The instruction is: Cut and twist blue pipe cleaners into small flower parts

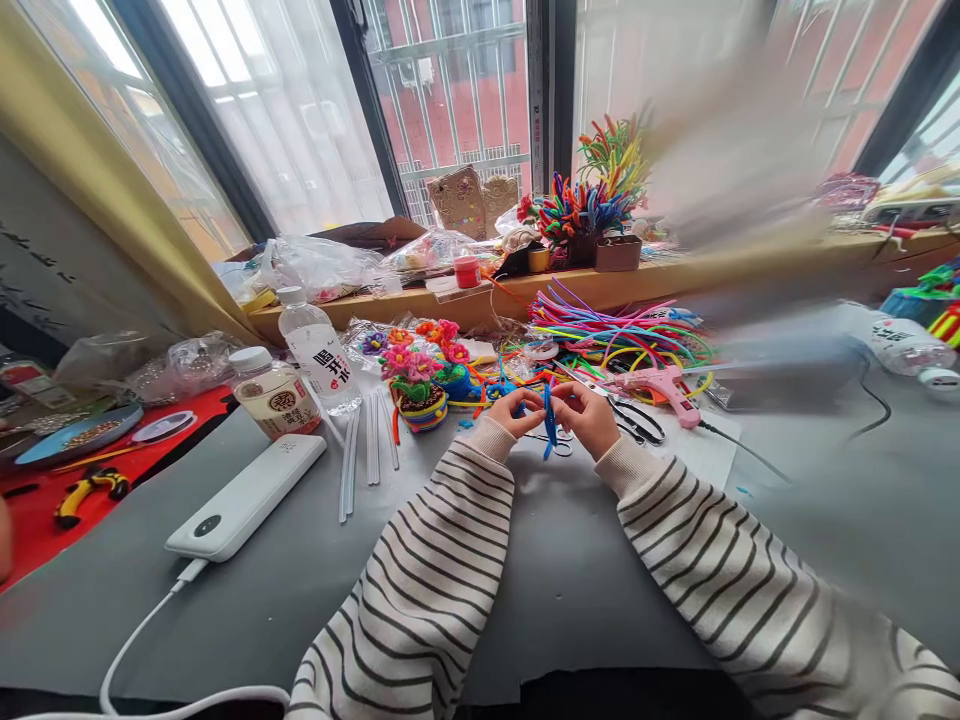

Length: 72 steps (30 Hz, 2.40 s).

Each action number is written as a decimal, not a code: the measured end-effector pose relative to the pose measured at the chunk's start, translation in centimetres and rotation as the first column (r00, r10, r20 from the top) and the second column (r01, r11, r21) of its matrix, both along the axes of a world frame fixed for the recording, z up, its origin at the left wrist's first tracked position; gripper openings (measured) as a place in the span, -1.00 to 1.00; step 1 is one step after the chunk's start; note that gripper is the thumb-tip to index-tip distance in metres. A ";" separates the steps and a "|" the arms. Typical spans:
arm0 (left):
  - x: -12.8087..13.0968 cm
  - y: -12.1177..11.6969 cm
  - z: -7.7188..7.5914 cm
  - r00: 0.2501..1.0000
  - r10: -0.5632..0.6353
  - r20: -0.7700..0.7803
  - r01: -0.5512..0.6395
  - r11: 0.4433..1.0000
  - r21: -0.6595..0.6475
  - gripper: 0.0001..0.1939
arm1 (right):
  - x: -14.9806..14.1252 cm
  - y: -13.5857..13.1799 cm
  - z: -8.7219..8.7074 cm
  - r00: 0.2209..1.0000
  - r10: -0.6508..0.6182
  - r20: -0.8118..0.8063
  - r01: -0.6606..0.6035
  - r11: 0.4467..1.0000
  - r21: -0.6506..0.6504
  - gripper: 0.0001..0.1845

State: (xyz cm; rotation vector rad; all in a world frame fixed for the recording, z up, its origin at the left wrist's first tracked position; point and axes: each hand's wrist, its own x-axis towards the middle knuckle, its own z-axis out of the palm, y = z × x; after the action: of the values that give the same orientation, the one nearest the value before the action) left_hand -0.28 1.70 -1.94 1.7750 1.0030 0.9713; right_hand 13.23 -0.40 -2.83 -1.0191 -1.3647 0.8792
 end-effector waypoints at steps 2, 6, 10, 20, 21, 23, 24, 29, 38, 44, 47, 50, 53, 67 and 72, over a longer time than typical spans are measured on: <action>0.0 0.0 0.1 1.000 -0.005 -0.009 0.004 0.999 -0.035 -0.71 | 0.0 -0.1 0.1 1.000 -0.009 -0.022 0.009 1.000 -0.005 -0.74; 0.0 -0.2 0.2 0.999 -0.010 -0.047 0.007 0.998 -0.066 -0.70 | -0.1 -0.3 0.2 1.000 -0.008 0.001 0.008 1.000 0.020 -0.77; 0.2 -0.4 0.4 0.998 -0.007 -0.056 0.001 0.995 -0.099 -0.69 | -0.1 -0.5 0.2 0.996 -0.023 0.081 0.017 0.997 0.080 -0.78; 0.1 -0.4 0.4 0.999 -0.020 -0.036 0.015 0.988 -0.152 -0.70 | 0.2 -0.2 0.1 0.981 -0.041 0.188 0.008 0.985 0.171 -0.74; 0.1 -0.4 0.4 0.999 -0.030 -0.018 0.027 0.985 -0.171 -0.69 | 0.2 -0.2 0.1 0.982 -0.042 0.182 0.011 0.986 0.169 -0.74; 0.1 -0.3 0.3 0.999 -0.044 0.018 0.047 0.975 -0.216 -0.70 | 0.1 -0.2 0.1 0.985 -0.034 0.171 0.005 0.986 0.164 -0.75; 0.1 -0.3 0.3 0.999 -0.044 0.030 0.050 0.970 -0.237 -0.70 | 0.1 -0.2 0.1 0.986 -0.023 0.167 -0.004 0.987 0.161 -0.74; 0.1 -0.3 0.4 0.998 0.004 0.055 0.012 0.959 -0.283 -0.68 | 0.0 -0.2 -0.1 0.988 0.002 0.157 -0.029 0.985 0.170 -0.75; -0.2 0.1 -0.3 0.998 -0.017 0.061 0.033 0.964 -0.265 -0.64 | -0.2 -0.2 -0.1 0.984 0.008 0.179 -0.031 0.991 0.131 -0.78; -0.1 0.6 -0.4 0.972 0.110 0.206 -0.039 0.947 -0.320 -0.65 | -0.4 -0.6 0.4 0.979 -0.089 0.183 0.055 0.982 0.180 -0.71; -0.2 0.8 0.1 0.888 0.241 0.392 -0.085 0.923 -0.376 -0.66 | -0.4 -0.9 0.6 0.966 -0.163 0.200 0.113 0.964 0.242 -0.75; -0.4 0.9 0.7 0.755 0.316 0.575 -0.040 0.897 -0.440 -0.65 | -0.6 -1.1 0.6 0.952 -0.111 0.286 0.037 0.968 0.250 -0.83; -0.5 0.9 1.2 0.636 0.376 0.674 0.011 0.869 -0.494 -0.68 | -0.9 -1.1 0.2 0.916 -0.020 0.400 -0.072 0.974 0.213 -0.78; 0.4 0.9 1.1 0.554 0.374 0.744 0.029 0.884 -0.466 -0.77 | -1.3 -0.6 -0.7 0.820 0.070 0.568 -0.181 0.973 0.141 -0.80; -1.1 1.3 1.5 0.513 0.542 0.666 -0.232 0.834 -0.500 -0.81 | -1.0 -0.6 -0.6 0.863 0.082 0.499 -0.186 0.969 0.162 -0.77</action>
State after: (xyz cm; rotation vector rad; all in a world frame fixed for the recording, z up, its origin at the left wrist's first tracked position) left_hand -1.43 3.04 -0.39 0.6277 0.9006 1.5644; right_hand 12.22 -1.04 -3.44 -1.0317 -1.9351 0.5773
